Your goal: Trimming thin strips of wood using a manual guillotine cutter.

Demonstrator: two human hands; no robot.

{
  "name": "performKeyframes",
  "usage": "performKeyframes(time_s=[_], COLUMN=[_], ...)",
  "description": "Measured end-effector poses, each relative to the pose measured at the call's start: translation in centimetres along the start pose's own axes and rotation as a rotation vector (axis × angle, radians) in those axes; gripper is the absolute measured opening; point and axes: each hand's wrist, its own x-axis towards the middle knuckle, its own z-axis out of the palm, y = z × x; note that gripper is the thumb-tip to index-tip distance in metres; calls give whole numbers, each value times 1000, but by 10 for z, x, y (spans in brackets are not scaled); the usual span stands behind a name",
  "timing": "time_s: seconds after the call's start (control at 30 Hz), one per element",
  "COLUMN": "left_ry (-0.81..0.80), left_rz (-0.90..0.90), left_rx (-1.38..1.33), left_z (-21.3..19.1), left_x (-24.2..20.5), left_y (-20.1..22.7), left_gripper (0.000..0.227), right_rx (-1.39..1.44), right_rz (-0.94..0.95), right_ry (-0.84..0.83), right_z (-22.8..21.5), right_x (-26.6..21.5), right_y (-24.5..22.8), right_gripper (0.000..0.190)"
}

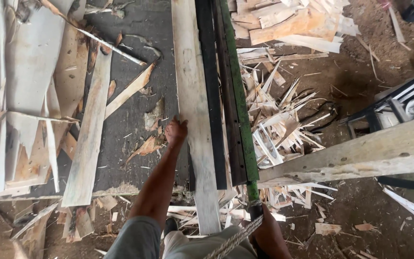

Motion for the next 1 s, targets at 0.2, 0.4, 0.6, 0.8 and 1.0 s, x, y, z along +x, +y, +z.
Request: performKeyframes(time_s=[0.2, 0.4, 0.6, 0.8, 1.0], left_ry=[-121, -121, -173, -143, -272], left_rz=[-155, -92, -92, 53, -74], left_rx=[-72, -292, -465, -385, -371], left_z=[8, 34, 16, 33, 28], left_x=[36, 29, -34, -41, -77], left_y=[15, 20, 37, 31, 60], left_gripper=[49, 40, 56, 74, 79], right_rx=[61, 198, 368, 378, 689], right_rz=[149, -104, 57, 68, 79], right_ry=[-87, -79, -88, -107, -141], right_z=[-2, -14, -32, -49, -47], right_x=[9, 5, 9, -4, -11], right_y=[2, 2, 16, 6, 2], right_gripper=[48, 50, 49, 70, 70])
